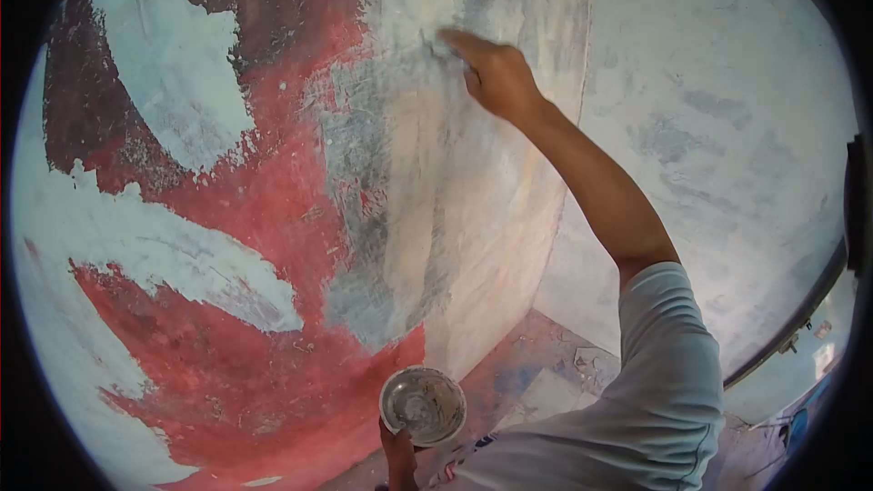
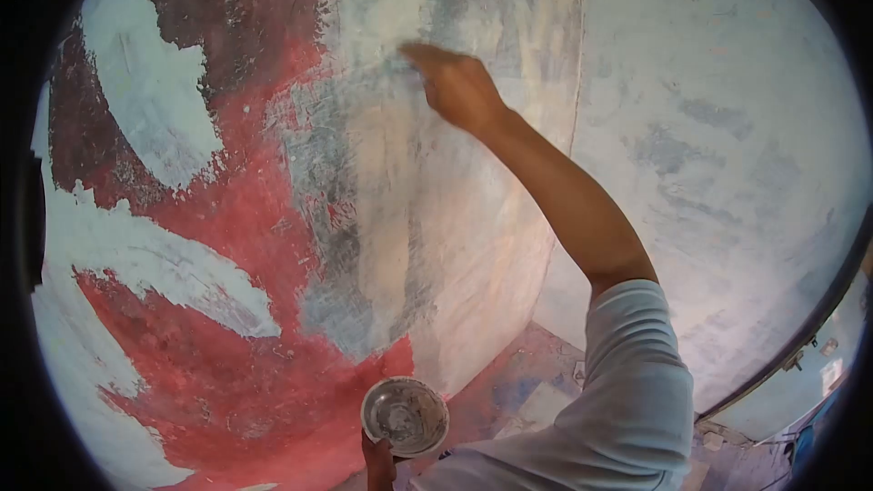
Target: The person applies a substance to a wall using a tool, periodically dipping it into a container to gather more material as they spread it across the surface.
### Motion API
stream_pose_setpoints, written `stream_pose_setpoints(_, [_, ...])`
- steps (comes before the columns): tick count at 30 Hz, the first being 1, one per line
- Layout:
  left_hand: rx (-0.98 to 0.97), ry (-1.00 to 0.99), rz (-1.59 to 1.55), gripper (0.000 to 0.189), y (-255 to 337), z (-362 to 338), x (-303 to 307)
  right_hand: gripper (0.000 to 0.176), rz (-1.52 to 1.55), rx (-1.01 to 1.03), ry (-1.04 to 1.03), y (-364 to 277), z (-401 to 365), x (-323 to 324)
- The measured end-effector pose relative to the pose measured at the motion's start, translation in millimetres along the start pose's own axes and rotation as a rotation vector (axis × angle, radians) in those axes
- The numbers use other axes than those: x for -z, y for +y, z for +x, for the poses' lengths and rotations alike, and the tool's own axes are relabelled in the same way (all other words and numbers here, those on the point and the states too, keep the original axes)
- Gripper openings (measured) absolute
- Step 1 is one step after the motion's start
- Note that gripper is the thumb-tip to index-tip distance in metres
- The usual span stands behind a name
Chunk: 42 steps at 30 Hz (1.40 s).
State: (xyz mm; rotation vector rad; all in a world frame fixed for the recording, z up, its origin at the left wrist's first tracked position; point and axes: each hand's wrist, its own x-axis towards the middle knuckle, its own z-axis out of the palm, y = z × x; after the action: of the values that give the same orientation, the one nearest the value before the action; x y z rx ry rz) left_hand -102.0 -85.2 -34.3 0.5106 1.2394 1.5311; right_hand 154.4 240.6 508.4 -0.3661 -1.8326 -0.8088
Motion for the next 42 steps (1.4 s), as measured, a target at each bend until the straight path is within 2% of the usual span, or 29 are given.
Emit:
stream_pose_setpoints(2, [-0.085,-0.017,0.036,0.079,-7.5,9.4,5.0,0.057,0.106,-0.091,-0.258,-5.9,-7.7,22.9])
stream_pose_setpoints(4, [-0.176,-0.027,0.086,0.079,-5.7,18.9,10.9,0.054,0.182,-0.026,-0.275,15.3,7.1,33.3])
stream_pose_setpoints(5, [-0.148,-0.006,0.103,0.079,-3.9,19.2,13.3,0.044,0.092,-0.266,-0.288,12.1,25.8,46.4])
stream_pose_setpoints(7, [-0.123,0.021,0.119,0.079,5.3,17.3,12.1,0.036,-0.005,-0.078,-0.061,43.2,52.1,46.6])
stream_pose_setpoints(9, [-0.205,0.011,0.185,0.077,22.4,10.0,5.0,0.027,-0.129,-0.302,-0.025,48.1,82.9,46.7])
stream_pose_setpoints(10, [-0.208,0.016,0.18,0.077,24.5,4.8,4.8,0.023,-0.174,-0.169,0.119,60.6,88.0,33.5])
stream_pose_setpoints(12, [-0.179,-0.024,0.126,0.079,33.8,1.6,2.2,0.027,-0.35,-0.237,-0.021,61.7,75.1,2.4])
stream_pose_setpoints(13, [-0.193,-0.014,0.113,0.079,41.5,-7.0,-1.0,0.033,-0.262,-0.081,0.107,45.4,52.5,-16.6])
stream_pose_setpoints(15, [-0.196,0.032,0.112,0.075,53.8,-22.5,-11.8,0.04,-0.326,0.042,0.212,4.9,8.7,-49.4])
stream_pose_setpoints(18, [-0.137,0.045,0.098,0.071,23.9,-8.2,9.1,0.047,-0.113,0.005,0.122,-30.8,-27.8,-32.5])
stream_pose_setpoints(20, [-0.147,0.04,0.115,0.073,29.0,-14.0,5.1,0.058,0.052,-0.053,-0.094,-28.4,-31.9,-5.1])
stream_pose_setpoints(21, [-0.17,0.034,0.126,0.075,32.5,-14.6,2.2,0.052,0.034,-0.077,-0.153,-7.4,-23.4,4.6])
stream_pose_setpoints(22, [-0.158,0.048,0.124,0.075,27.6,-14.0,3.7,0.045,-0.01,-0.327,-0.201,-7.1,-1.4,21.9])
stream_pose_setpoints(23, [-0.167,0.054,0.131,0.075,19.3,-7.6,6.6,0.029,-0.098,-0.265,0.055,19.8,14.6,17.6])
stream_pose_setpoints(24, [-0.175,0.049,0.146,0.074,15.0,-3.9,9.2,0.019,-0.194,-0.209,0.043,49.7,35.0,26.8])
stream_pose_setpoints(25, [-0.113,0.028,0.181,0.073,19.8,-5.5,7.0,0.014,-0.328,-0.119,0.154,76.0,52.7,26.2])
stream_pose_setpoints(26, [-0.087,0.022,0.198,0.073,17.8,-2.5,6.6,0.014,-0.336,-0.14,0.131,74.8,41.7,30.7])
stream_pose_setpoints(28, [-0.162,-0.042,0.217,0.076,3.3,5.2,11.0,0.015,-0.35,-0.197,0.071,56.8,25.6,23.2])
stream_pose_setpoints(29, [-0.055,-0.036,0.114,0.076,0.3,6.6,9.5,0.017,-0.352,-0.223,0.054,44.2,23.7,13.0])
stream_pose_setpoints(30, [-0.052,-0.032,0.127,0.076,6.4,0.3,4.1,0.018,-0.357,-0.244,0.05,31.8,27.7,1.5])
stream_pose_setpoints(32, [-0.144,-0.024,0.069,0.075,25.1,-11.9,-21.4,0.02,-0.382,-0.253,0.056,13.3,46.6,-18.6])
stream_pose_setpoints(33, [-0.089,0.0,0.085,0.076,35.2,-16.4,-30.1,0.025,-0.218,-0.234,0.11,-17.9,27.9,-27.0])
stream_pose_setpoints(34, [-0.089,-0.007,0.078,0.076,39.1,-13.0,-32.2,0.035,-0.089,-0.121,0.185,-42.3,4.8,-35.7])
stream_pose_setpoints(35, [0.001,-0.033,0.029,0.078,41.1,-11.7,-29.7,0.041,-0.043,-0.046,0.179,-61.5,-21.2,-43.6])
stream_pose_setpoints(36, [0.09,-0.059,-0.021,0.079,42.7,-12.1,-31.5,0.046,0.072,-0.026,-0.026,-76.6,-47.5,-39.4])
stream_pose_setpoints(37, [0.106,-0.047,-0.023,0.082,48.5,-13.6,-37.3,0.049,0.044,-0.018,-0.035,-93.9,-67.6,-38.7])
stream_pose_setpoints(39, [0.028,-0.046,-0.006,0.081,24.5,0.5,-30.9,0.055,0.193,-0.092,-0.4,-103.1,-76.6,-6.9])
stream_pose_setpoints(40, [-0.039,-0.044,0.014,0.081,13.1,7.9,-22.4,0.058,0.34,-0.029,-0.366,-84.9,-80.3,-5.8])
stream_pose_setpoints(42, [0.008,-0.021,0.033,0.081,16.6,0.5,-22.9,0.058,0.272,-0.177,-0.257,-61.0,-63.8,8.1])
